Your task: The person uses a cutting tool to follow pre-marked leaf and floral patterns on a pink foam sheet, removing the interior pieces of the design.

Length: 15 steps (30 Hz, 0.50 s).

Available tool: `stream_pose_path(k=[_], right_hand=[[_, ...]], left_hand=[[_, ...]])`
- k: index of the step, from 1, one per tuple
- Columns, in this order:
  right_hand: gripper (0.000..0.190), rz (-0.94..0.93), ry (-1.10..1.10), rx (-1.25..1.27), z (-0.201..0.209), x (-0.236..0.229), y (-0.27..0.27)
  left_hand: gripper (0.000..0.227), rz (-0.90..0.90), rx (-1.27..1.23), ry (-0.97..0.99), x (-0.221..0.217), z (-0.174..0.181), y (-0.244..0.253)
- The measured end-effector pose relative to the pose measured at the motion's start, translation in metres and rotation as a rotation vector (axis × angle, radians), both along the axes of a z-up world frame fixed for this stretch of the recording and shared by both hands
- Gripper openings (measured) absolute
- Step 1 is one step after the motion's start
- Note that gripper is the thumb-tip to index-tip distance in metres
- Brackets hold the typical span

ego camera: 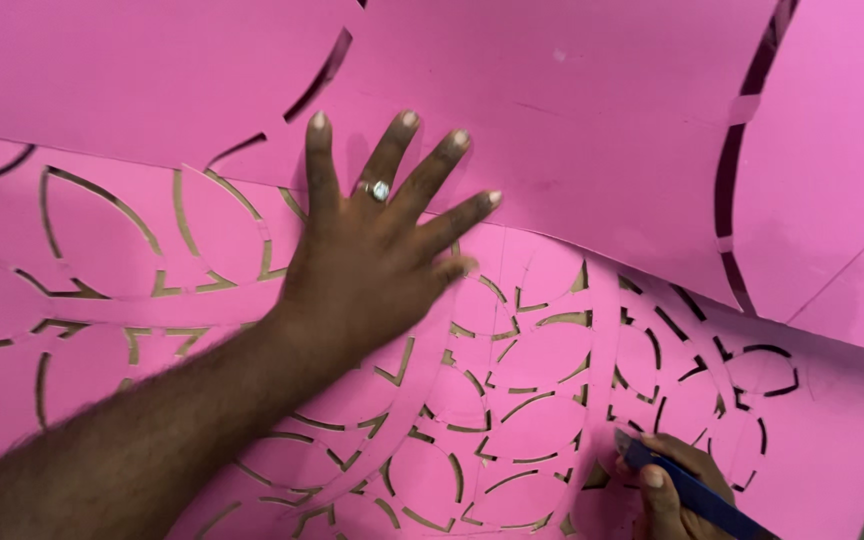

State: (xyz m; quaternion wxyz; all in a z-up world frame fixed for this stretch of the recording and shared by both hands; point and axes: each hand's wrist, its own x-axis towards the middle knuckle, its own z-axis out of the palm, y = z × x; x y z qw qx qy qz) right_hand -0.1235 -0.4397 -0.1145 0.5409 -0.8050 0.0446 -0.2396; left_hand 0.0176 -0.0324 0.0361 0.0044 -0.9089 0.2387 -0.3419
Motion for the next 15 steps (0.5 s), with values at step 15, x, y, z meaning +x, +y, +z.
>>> stream_pose_path(k=[15], right_hand=[[0.048, 0.069, 0.065, -0.215, -0.041, 0.011, -0.088]], left_hand=[[0.039, -0.110, 0.397, -0.489, 0.047, 0.046, 0.025]])
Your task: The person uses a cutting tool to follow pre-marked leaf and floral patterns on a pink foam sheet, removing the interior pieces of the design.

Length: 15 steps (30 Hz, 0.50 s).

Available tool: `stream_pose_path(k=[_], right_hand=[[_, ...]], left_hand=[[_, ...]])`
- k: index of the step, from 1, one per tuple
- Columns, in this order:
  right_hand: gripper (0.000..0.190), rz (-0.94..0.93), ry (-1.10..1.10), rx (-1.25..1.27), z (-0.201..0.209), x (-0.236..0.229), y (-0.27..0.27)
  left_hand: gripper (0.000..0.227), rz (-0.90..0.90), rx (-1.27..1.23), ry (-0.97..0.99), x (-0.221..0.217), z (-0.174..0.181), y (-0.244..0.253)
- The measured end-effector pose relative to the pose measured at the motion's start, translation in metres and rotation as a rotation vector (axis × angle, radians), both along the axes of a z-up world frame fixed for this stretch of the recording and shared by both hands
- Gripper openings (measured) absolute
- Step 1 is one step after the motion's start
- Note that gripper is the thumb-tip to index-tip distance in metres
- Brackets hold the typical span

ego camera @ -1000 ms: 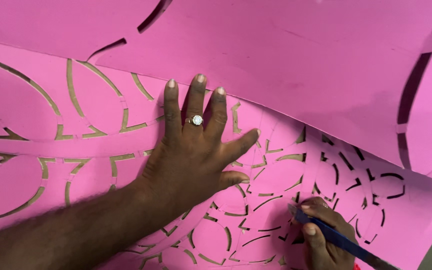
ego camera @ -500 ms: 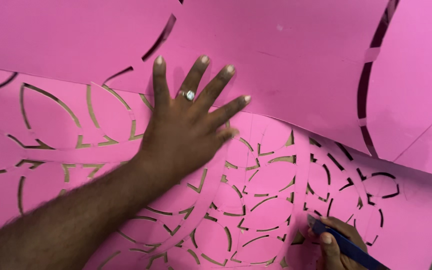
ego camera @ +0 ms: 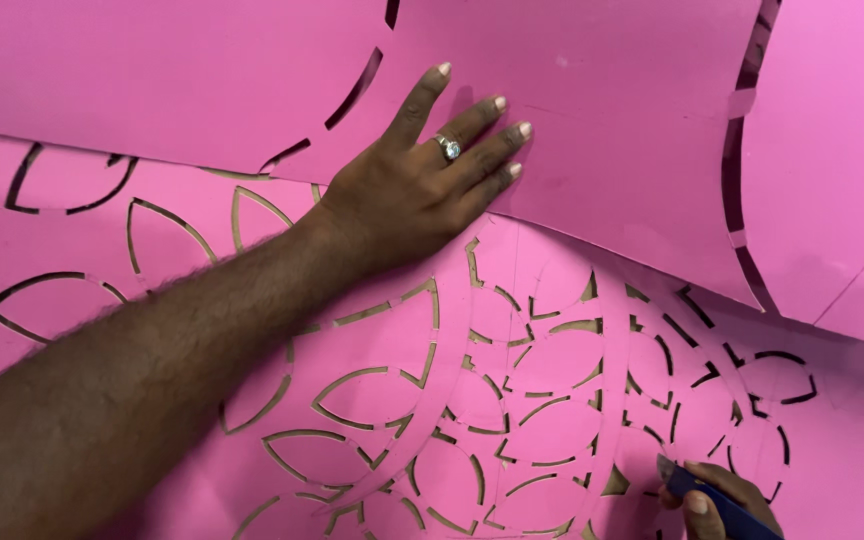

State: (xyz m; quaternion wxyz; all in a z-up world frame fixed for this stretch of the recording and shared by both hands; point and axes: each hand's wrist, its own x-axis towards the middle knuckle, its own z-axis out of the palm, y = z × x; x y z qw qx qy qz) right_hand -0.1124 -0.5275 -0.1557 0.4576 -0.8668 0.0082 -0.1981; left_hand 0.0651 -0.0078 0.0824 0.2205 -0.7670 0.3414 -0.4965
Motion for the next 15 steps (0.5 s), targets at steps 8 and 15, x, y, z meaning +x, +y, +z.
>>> stream_pose_path(k=[8, 15], right_hand=[[0.058, 0.137, -0.090, 0.266, -0.046, 0.009, -0.031], [0.053, 0.050, -0.046, 0.187, -0.023, 0.007, -0.015]], left_hand=[[0.032, -0.045, -0.078, -0.055, 0.033, 0.008, -0.007], [0.024, -0.201, -0.139, -0.097, 0.041, 0.009, -0.010]])
